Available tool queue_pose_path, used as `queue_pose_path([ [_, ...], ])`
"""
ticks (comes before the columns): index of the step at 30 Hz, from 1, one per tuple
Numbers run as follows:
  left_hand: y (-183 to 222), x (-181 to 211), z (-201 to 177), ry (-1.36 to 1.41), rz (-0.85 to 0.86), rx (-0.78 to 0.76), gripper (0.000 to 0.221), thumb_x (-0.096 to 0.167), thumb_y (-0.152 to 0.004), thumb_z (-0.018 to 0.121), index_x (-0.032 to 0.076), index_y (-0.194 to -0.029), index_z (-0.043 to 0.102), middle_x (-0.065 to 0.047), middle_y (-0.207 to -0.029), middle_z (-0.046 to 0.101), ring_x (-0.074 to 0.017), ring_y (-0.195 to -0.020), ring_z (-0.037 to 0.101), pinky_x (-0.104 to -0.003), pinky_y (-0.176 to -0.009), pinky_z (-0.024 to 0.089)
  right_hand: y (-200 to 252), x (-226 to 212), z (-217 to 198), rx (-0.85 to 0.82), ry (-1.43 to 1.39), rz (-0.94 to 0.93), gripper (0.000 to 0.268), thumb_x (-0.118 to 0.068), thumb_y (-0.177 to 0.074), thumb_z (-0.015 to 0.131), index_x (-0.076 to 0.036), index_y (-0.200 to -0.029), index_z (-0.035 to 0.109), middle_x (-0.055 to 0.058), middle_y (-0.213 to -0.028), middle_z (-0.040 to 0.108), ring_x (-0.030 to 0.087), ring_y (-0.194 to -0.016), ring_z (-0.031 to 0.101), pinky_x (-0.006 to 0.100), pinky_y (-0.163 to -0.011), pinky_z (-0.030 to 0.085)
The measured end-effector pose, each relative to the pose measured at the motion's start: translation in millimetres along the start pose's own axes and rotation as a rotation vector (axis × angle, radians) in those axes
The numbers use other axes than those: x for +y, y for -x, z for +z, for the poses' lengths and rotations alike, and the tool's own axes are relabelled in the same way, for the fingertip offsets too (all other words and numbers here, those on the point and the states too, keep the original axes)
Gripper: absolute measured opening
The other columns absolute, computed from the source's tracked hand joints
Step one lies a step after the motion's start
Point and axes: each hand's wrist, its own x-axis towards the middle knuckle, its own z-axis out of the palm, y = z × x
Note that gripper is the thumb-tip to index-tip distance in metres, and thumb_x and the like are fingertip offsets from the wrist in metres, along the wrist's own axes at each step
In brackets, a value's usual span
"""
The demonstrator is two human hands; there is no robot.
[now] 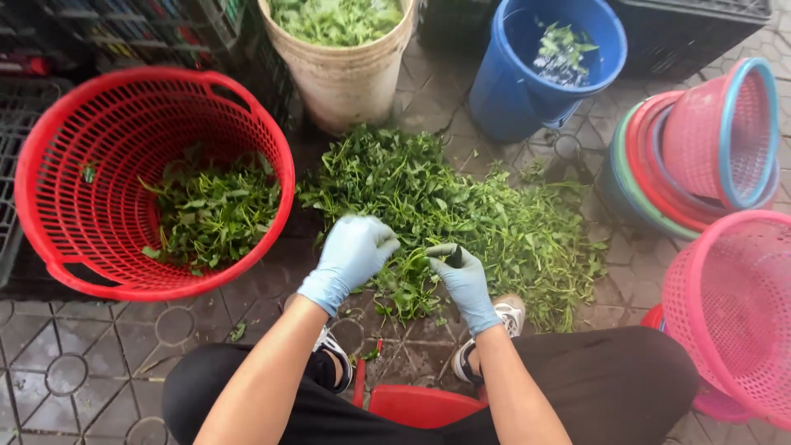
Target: Trimming the stems of leafy green vegetables with a knife and collecting them in a basket.
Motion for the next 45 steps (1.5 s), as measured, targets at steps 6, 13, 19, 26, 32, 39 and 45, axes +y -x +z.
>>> queue_pose_path([
  [6, 16.2, 40.6, -8.3, 0.423, -0.257, -0.318, 0.017, 0.029, -0.095, 0.082, 0.019, -0.108, 0.089, -0.009, -0.104, 0.087, -0.0361, -0.106, 0.08, -0.05, -0.099, 0.06, 13.1, -16.0, 0.8, 0.056, -0.117, 0.019, 0.022, -0.006, -0.087, 0.095, -0.008, -0.108, 0.087, 0.004, -0.102, 0.083, 0.01, -0.091, 0.069, 0.028, -0.086, 0.057],
  [13, 40.7, 36.7, 24.4, 0.621, -0.408, -0.267, 0.018, 0.032, -0.095, 0.083, 0.022, -0.109, 0.086, -0.007, -0.103, 0.086, -0.0307, -0.109, 0.081, -0.046, -0.106, 0.058, 14.0, -14.1, 3.8, 0.045, -0.118, 0.061, 0.036, -0.014, -0.09, 0.094, -0.012, -0.124, 0.084, 0.005, -0.112, 0.083, 0.012, -0.1, 0.069, 0.032, -0.096, 0.056],
  [19, 32.1, -8.8, 73.3, -0.04, -0.103, -0.067, 0.009, 0.035, -0.095, 0.081, 0.031, -0.102, 0.078, 0.005, -0.101, 0.082, -0.0207, -0.114, 0.076, -0.053, -0.131, 0.03, 24.7, -32.8, -4.6, -0.123, -0.162, 0.476, 0.091, -0.082, -0.104, 0.043, -0.014, -0.161, 0.062, 0.002, -0.081, 0.055, 0.006, -0.053, 0.036, 0.022, -0.047, 0.029],
  [26, 31.4, 18.2, 63.8, 0.008, 0.003, -0.041, 0.007, 0.026, -0.089, 0.086, 0.025, -0.093, 0.08, 0.003, -0.098, 0.077, -0.02, -0.114, 0.072, -0.055, -0.131, 0.03, 20.4, -5.9, 19.6, 0.074, -0.371, 0.35, 0.036, -0.029, -0.096, 0.091, -0.008, -0.122, 0.076, 0.004, -0.087, 0.07, 0.011, -0.054, 0.059, 0.022, -0.044, 0.043],
  [32, 42.2, 44.4, 14.8, 0.673, -0.452, -0.327, 0.022, 0.027, -0.093, 0.088, 0.014, -0.11, 0.088, -0.01, -0.106, 0.087, -0.0282, -0.112, 0.081, -0.049, -0.114, 0.054, -22.4, -24.5, -47.2, 0.516, -0.622, 0.381, 0.029, -0.042, -0.098, 0.085, -0.025, -0.102, 0.062, 0.003, -0.074, 0.069, 0.018, -0.053, 0.067, 0.024, -0.044, 0.047],
  [39, 23.8, 29.9, 19.2, 1.247, -0.725, -0.175, 0.014, 0.014, -0.1, 0.081, 0.006, -0.111, 0.082, -0.011, -0.114, 0.086, -0.0172, -0.1, 0.076, -0.037, -0.097, 0.06, -12.4, 9.0, -60.0, 0.532, -0.715, 0.466, 0.028, -0.04, -0.106, 0.074, -0.014, -0.101, 0.066, 0.002, -0.081, 0.068, 0.011, -0.061, 0.061, 0.019, -0.045, 0.045],
  [45, 29.4, 8.9, 37.1, 1.493, -0.837, -0.105, 0.008, 0.013, -0.102, 0.077, 0.01, -0.109, 0.073, -0.004, -0.11, 0.083, -0.0154, -0.089, 0.081, -0.029, -0.081, 0.063, -4.6, 48.4, -8.6, -0.175, -0.712, 0.598, 0.088, -0.082, -0.097, 0.063, -0.009, -0.146, 0.067, -0.006, -0.083, 0.054, 0.002, -0.054, 0.047, 0.016, -0.039, 0.033],
])
